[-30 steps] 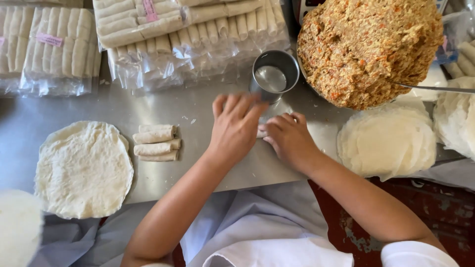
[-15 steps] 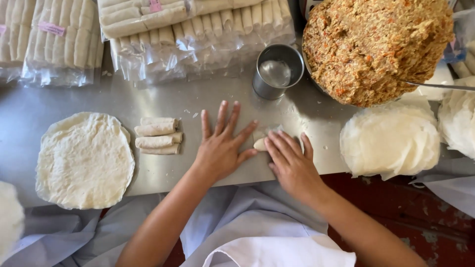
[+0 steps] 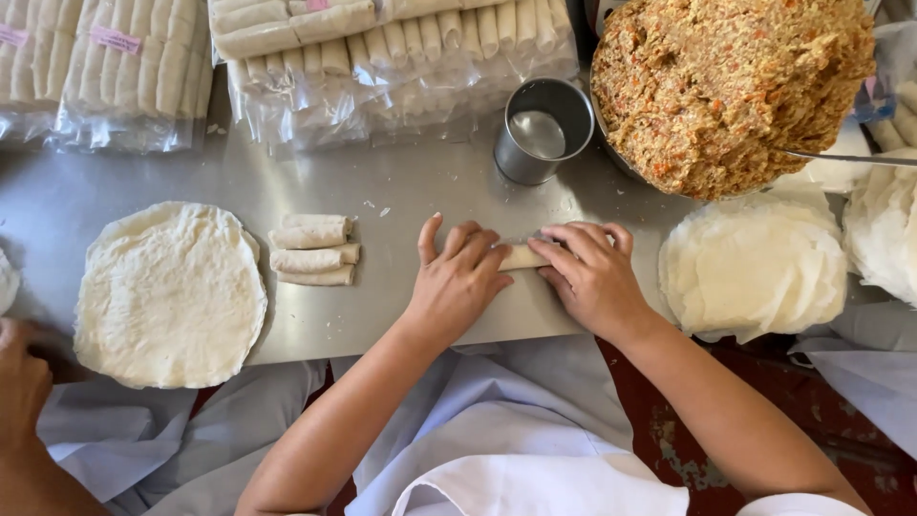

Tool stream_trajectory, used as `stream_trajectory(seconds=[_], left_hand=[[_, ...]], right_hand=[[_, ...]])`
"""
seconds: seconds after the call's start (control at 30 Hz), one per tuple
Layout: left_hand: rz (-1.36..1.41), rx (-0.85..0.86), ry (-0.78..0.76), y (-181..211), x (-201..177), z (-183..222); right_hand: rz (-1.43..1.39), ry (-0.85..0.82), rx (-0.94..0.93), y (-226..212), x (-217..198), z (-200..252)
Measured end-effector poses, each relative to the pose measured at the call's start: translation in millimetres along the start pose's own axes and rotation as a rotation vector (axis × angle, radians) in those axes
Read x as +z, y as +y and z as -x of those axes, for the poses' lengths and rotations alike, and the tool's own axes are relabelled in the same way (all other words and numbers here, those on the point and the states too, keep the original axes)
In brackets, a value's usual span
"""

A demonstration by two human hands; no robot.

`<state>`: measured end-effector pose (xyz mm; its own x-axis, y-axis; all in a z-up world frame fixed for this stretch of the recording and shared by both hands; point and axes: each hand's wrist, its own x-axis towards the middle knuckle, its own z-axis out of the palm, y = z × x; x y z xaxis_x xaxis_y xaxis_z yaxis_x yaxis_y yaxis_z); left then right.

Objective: The person places several spring rolls into a plastic bag, adds a small label, and smooths the bag on a metal table, working alongside another person at a food production station.

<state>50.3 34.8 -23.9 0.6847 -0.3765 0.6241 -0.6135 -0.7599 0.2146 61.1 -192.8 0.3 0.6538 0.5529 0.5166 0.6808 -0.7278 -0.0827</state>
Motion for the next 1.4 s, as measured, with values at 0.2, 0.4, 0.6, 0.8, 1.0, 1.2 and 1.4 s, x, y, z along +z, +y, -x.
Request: stream_trajectory(seconds=[0.2,0.4,0.6,0.8,1.0,1.2,1.4], left_hand=[[0.070,-0.020,0.076,-1.1,5.1,-9.3],[-0.089,-0.148,-0.147,-4.9,17.4,-15.5],[0.432,-0.399,-0.140,14.8,-27.7,-18.2],[0.824,-0.460,-0.094,31.0,-62.1,9.6],[1.101,-0.755,0.012,9.9,-73.6,25.9],[0.802,-0.954,0.118,-72.0,-133.9,-10.0],[0.403,-0.959,-0.134,-138.3,-112.5,-23.7]], right_hand=[[-0.105,0.009,0.120,12.2,5.1,1.3],[0.107,-0.207,0.217,-1.4,4.1,-7.7],[-0.268,-0.029,0.201,-15.3,-9.7,-5.6],[-0.730,-0.046,0.273,-45.9,-29.1,-12.7],[-1.007,-0.034,0.389,-61.0,-8.1,-12.3],[-0.909,0.046,0.449,-51.1,-27.4,8.9],[-0.688,0.160,0.915,23.2,-88.9,97.4]])
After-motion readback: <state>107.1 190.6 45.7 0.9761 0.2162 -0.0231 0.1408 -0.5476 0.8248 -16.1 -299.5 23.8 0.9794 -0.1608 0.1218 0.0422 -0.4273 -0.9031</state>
